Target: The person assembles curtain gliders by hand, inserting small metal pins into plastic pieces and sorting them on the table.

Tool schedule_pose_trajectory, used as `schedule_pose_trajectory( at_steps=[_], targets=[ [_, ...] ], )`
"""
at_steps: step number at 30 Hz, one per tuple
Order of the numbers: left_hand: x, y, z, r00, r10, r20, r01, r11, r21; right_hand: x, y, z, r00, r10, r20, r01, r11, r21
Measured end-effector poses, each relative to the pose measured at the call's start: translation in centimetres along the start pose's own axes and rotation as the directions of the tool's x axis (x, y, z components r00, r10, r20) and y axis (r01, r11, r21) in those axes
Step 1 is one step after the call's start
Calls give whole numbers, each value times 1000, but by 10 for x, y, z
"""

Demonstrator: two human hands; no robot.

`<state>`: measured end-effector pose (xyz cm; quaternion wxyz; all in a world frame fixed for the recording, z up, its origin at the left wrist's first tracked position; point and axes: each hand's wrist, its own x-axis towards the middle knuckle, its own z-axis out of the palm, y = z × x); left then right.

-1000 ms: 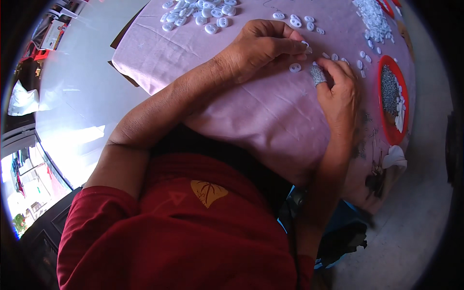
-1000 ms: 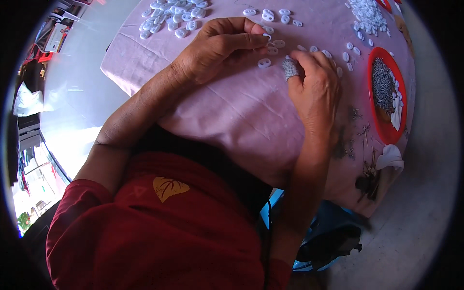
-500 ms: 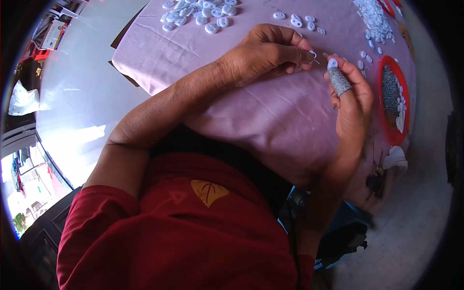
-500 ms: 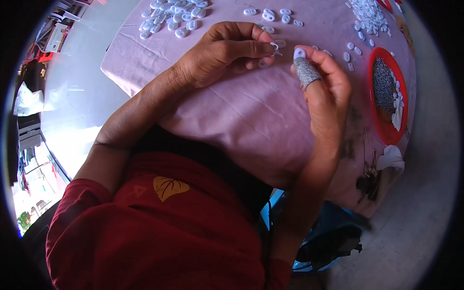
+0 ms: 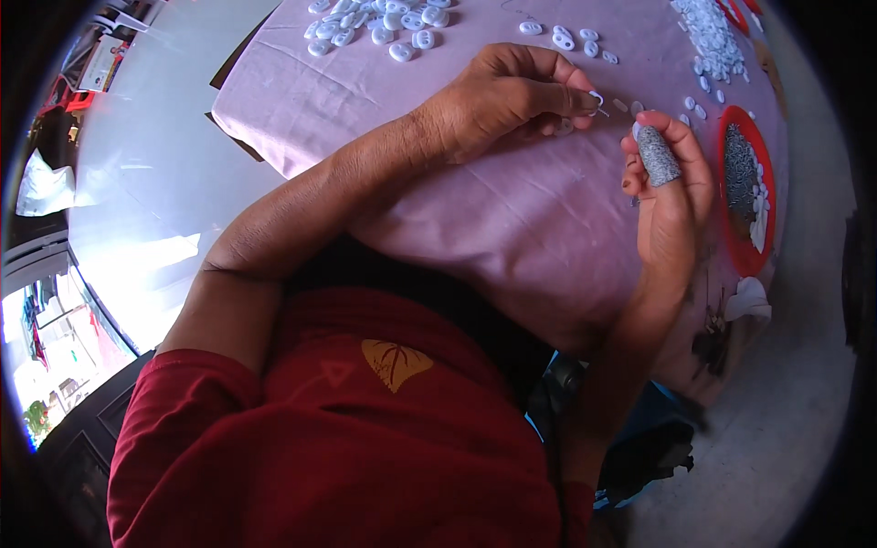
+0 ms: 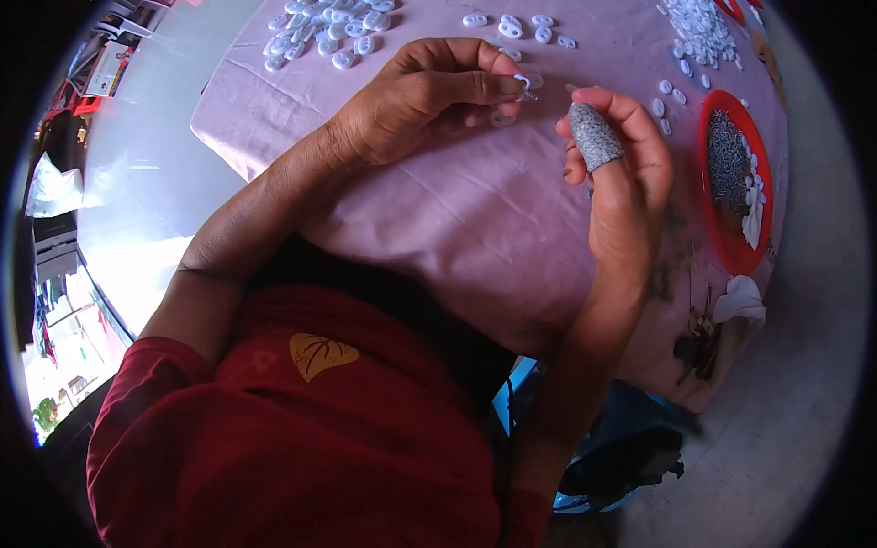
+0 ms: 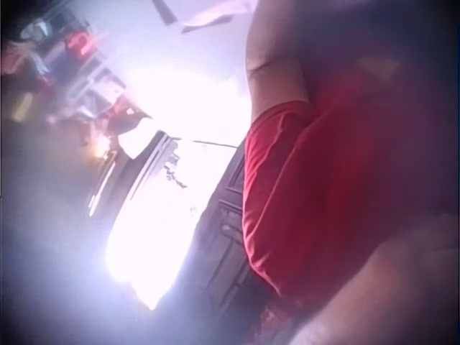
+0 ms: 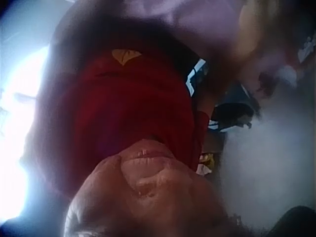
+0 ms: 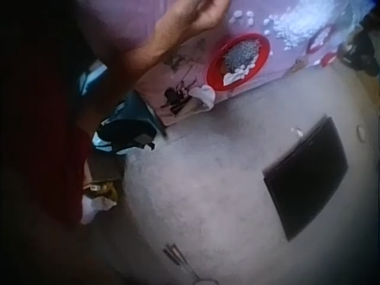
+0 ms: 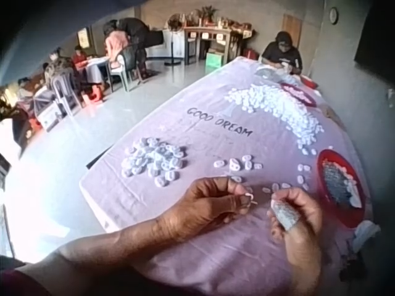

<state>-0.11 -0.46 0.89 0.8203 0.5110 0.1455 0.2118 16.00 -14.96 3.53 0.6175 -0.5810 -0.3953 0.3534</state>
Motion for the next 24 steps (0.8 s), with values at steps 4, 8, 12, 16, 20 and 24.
schedule_pose_trajectory(
  at_steps=[4, 8, 12, 16, 20, 24],
  targets=[
    [0, 0, 0, 1000, 7, -14, -6, 999, 33, -1, 0, 7, 997, -81, 13, 82, 994, -77],
    [0, -1, 1, 1000, 20, -4, -20, 999, 36, -1, 0, 11, 997, -76, 16, 77, 986, -149],
    [-2, -3, 1, 999, 48, 13, -48, 999, 14, -1, 0, 12, 999, -40, 0, 39, 983, -177],
    [-1, -4, 2, 998, 69, -2, -68, 995, 68, -3, -1, 12, 1000, -17, 16, 20, 974, -228],
    [-1, -5, 4, 997, 80, -15, -78, 992, 96, -3, 0, 11, 1000, -20, 10, 22, 969, -247],
    [-2, -3, 4, 998, 59, -14, -56, 987, 152, -2, 1, 14, 998, -52, 26, 56, 979, -194]
  ],
)
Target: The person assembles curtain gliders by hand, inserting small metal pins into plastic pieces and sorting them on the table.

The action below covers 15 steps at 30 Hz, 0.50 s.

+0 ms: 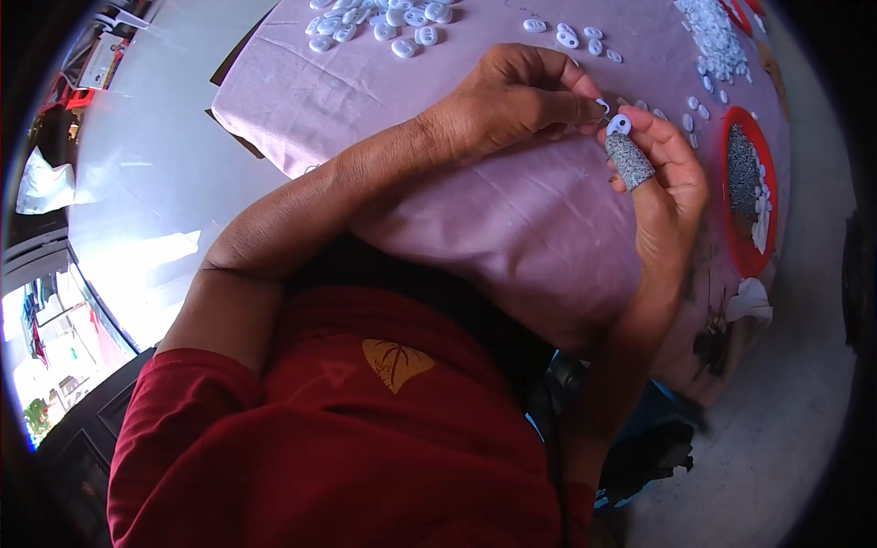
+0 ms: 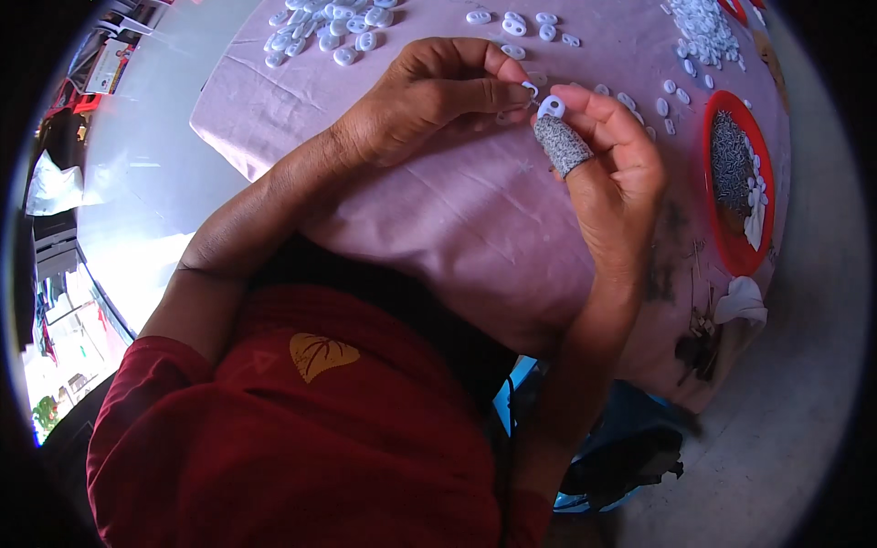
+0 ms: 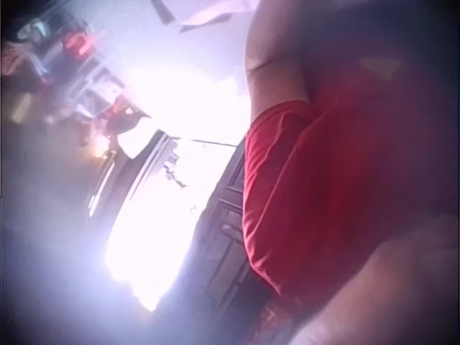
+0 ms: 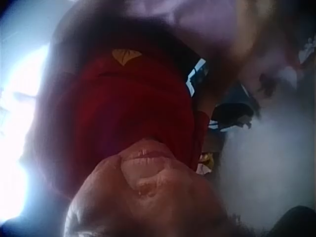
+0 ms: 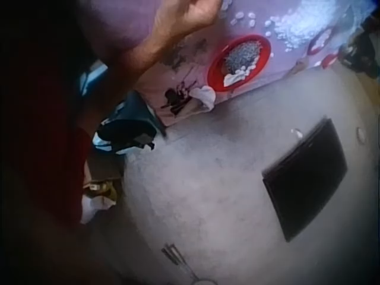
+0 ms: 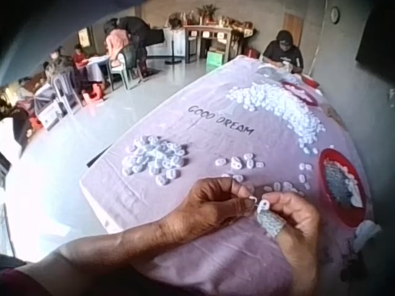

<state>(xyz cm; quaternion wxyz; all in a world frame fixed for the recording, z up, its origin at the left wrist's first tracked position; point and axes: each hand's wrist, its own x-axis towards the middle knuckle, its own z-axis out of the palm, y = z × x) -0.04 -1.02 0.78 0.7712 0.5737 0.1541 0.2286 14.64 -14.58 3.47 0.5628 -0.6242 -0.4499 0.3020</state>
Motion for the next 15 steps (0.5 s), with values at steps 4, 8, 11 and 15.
schedule_pose_trajectory(
  at_steps=[4, 8, 11, 15],
  targets=[
    [-1, -1, 1, 1000, -8, -5, 8, 1000, -12, 1, 4, 1, 1000, -16, -14, 16, 1000, 13],
    [-1, -1, 0, 1000, -13, 20, 13, 999, -30, 0, 3, 2, 1000, -19, 4, 19, 1000, 20],
    [-2, 2, 0, 997, -78, 29, 80, 993, -91, 0, 4, 4, 997, -77, -7, 78, 996, 39],
    [-3, 5, 0, 990, -137, 21, 138, 987, -85, 0, 4, 4, 996, -89, -27, 89, 996, 0]
  ],
)
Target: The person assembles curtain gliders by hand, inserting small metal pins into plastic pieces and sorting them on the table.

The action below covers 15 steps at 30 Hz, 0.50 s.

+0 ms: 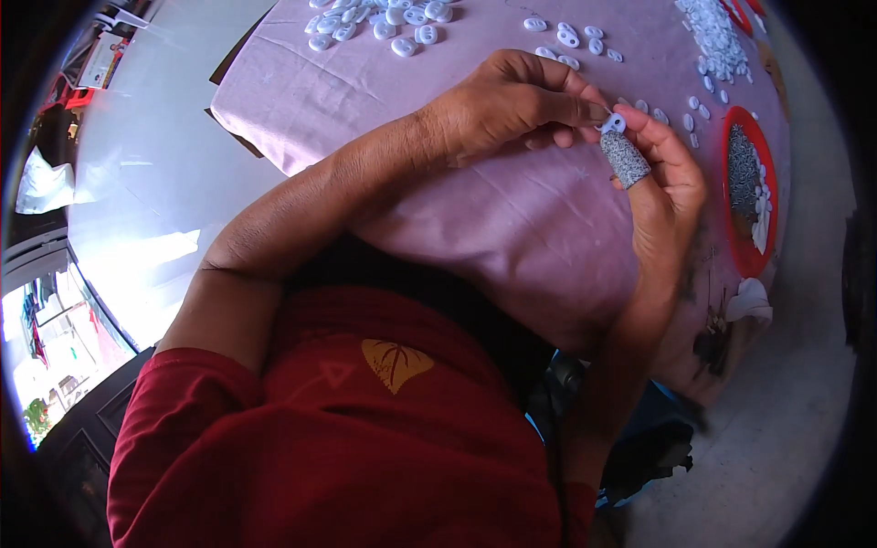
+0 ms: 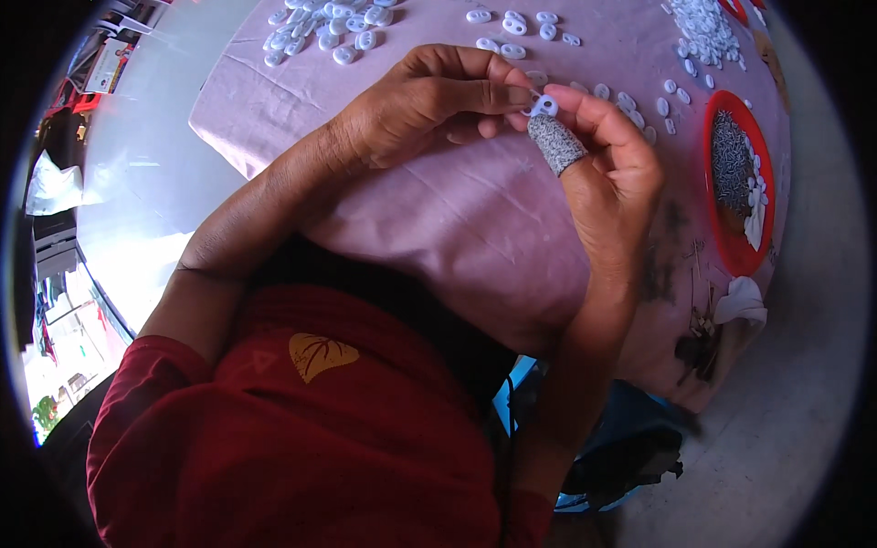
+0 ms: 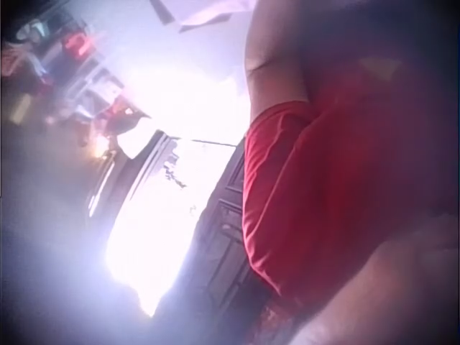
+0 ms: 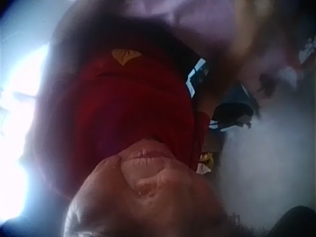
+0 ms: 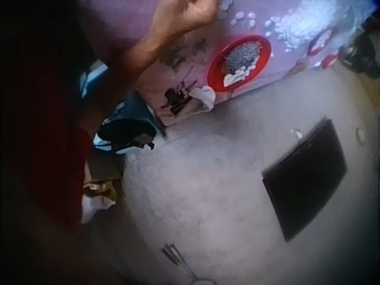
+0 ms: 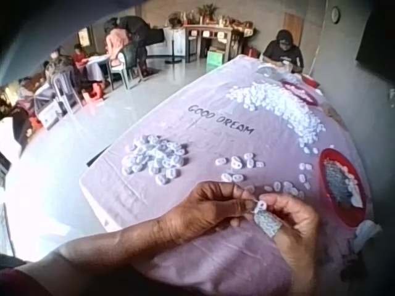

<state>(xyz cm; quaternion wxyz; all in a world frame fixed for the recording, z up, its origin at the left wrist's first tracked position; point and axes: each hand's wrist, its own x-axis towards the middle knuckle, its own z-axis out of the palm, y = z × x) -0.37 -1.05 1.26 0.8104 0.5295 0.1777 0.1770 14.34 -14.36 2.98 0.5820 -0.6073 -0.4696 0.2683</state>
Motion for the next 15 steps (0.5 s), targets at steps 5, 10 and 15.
schedule_pose_trajectory(
  at_steps=[5, 10, 15],
  targets=[
    [0, -2, 1, 1000, 21, -21, -21, 999, -34, -1, 3, -2, 1000, -7, 22, 8, 999, -36],
    [2, -6, -1, 997, 75, 0, -75, 996, -52, -1, -1, 1, 1000, 13, -16, -13, 999, 33],
    [1, -5, -1, 995, 103, 0, -103, 995, -7, -1, 2, -1, 1000, 6, -4, -6, 1000, -9]
  ],
)
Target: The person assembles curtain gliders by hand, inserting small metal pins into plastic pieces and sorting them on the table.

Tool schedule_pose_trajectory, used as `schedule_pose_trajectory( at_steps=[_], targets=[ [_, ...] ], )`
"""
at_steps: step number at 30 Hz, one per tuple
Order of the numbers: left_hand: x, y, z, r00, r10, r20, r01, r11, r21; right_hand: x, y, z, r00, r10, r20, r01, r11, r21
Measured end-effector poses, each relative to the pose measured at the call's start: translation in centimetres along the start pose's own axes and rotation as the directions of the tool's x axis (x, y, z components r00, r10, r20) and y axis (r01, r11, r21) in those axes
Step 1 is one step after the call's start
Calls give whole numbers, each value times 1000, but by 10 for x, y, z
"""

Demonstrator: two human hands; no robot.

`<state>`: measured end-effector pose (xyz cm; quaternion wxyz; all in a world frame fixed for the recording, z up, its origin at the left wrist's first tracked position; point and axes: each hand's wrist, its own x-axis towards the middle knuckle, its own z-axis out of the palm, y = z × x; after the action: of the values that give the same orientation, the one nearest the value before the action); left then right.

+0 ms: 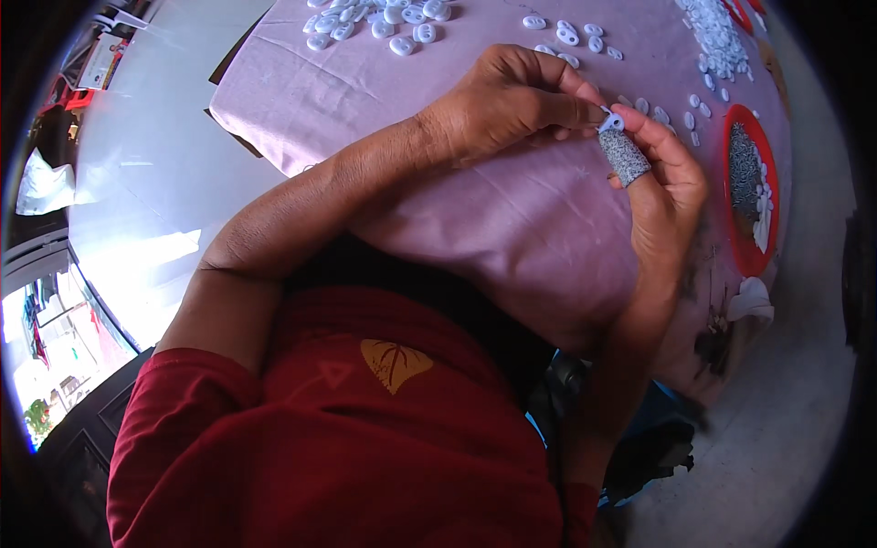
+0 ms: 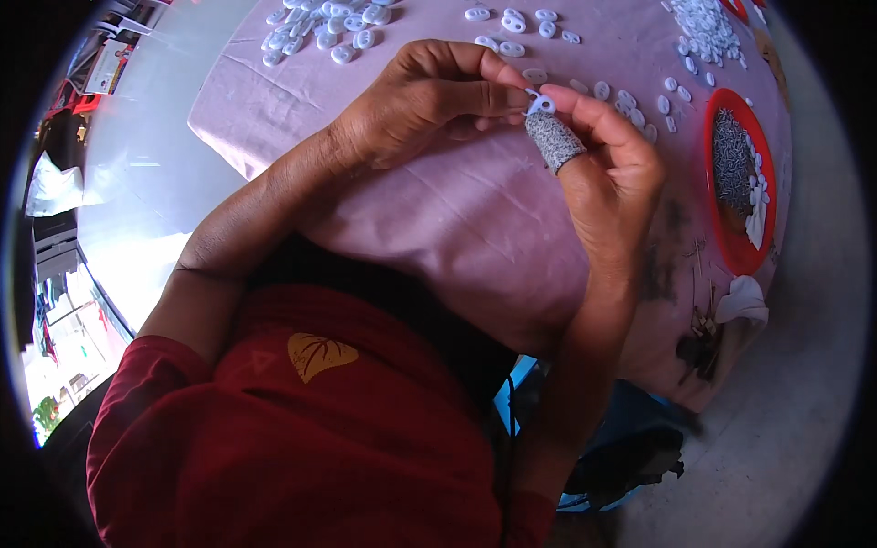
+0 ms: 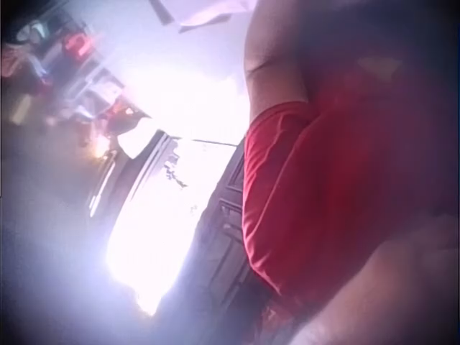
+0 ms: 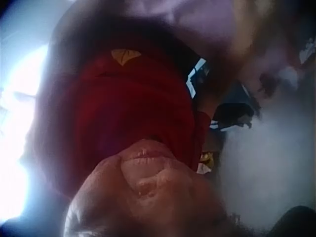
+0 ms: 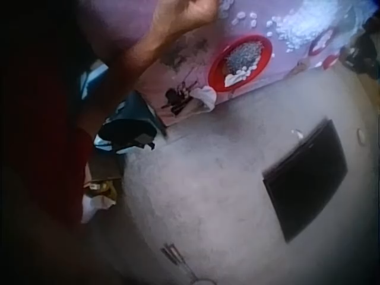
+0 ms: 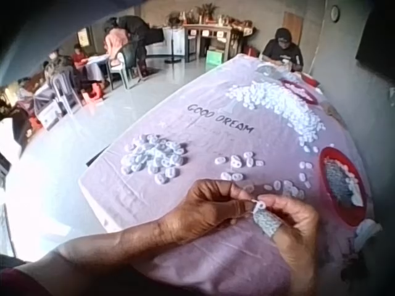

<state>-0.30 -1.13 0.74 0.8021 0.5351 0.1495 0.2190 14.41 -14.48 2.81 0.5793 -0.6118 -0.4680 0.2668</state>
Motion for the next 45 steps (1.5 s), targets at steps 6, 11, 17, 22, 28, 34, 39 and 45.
schedule_pose_trajectory(
  at_steps=[6, 11, 17, 22, 28, 34, 39, 45],
  targets=[
    [2, -5, 0, 1000, 20, -3, -20, 1000, 14, 0, 0, -1, 999, 1, 36, 0, 1000, -32],
    [1, -5, 1, 1000, 3, -26, -2, 1000, 24, 0, 1, 1, 999, -8, 43, 10, 999, -50],
    [-1, -3, 3, 1000, -19, -25, 20, 999, 33, 3, 0, 4, 999, -46, 6, 46, 997, -55],
    [5, -4, 2, 996, -79, -32, 75, 988, -133, 7, 5, 9, 985, -167, -43, 168, 985, 28],
    [4, 0, 0, 992, -124, 13, 125, 978, -167, 3, 13, 4, 984, -177, 15, 178, 977, -118],
    [6, -3, 0, 992, -121, 36, 124, 983, -133, 6, 16, 11, 940, -334, -64, 308, 915, -260],
    [6, -3, 1, 991, -130, 31, 133, 984, -121, 7, 12, 11, 912, -409, -43, 353, 833, -425],
    [5, 0, 3, 987, -160, 6, 160, 984, -81, 4, 2, 10, 882, -471, 29, 415, 745, -522]
  ],
)
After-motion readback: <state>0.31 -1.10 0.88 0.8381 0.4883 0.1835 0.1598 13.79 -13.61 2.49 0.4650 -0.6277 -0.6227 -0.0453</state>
